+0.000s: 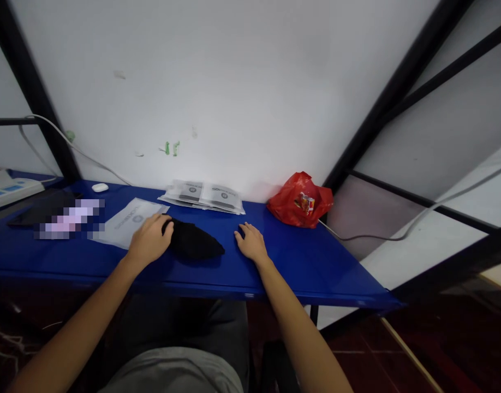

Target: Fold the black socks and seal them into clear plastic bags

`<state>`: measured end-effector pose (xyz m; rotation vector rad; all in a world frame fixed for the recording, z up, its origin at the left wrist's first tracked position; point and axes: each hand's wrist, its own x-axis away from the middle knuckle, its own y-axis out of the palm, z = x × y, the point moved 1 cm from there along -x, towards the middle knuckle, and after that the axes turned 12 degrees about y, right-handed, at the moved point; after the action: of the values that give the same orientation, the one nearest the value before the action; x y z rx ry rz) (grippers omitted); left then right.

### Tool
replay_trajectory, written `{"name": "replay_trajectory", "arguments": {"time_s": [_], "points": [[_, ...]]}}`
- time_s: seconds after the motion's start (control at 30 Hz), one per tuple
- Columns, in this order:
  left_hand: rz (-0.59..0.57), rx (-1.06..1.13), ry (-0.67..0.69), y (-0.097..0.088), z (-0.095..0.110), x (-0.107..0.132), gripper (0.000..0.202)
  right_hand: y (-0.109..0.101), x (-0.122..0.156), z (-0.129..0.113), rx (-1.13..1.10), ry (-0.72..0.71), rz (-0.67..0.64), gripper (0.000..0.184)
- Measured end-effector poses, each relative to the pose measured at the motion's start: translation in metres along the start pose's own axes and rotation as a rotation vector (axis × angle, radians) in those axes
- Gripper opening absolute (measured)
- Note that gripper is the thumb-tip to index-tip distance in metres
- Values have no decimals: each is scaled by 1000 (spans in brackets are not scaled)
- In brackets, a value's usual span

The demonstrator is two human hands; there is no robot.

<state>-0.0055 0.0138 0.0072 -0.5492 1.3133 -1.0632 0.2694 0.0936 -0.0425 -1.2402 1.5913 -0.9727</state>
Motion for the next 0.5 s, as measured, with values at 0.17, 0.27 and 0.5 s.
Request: {"name": "replay_trajectory", "arguments": {"time_s": [0.17, 0.27, 0.5], "points": [[-207, -63, 2, 24, -9, 5, 36, -6, -1, 1, -104, -33, 40, 38], [-209, -67, -7, 24, -15, 2, 29, -18, 9, -10, -262, -101, 188, 31], [-60, 123, 37, -1, 6, -11, 21, -32, 71, -72, -234, -439, 11, 32]]}}
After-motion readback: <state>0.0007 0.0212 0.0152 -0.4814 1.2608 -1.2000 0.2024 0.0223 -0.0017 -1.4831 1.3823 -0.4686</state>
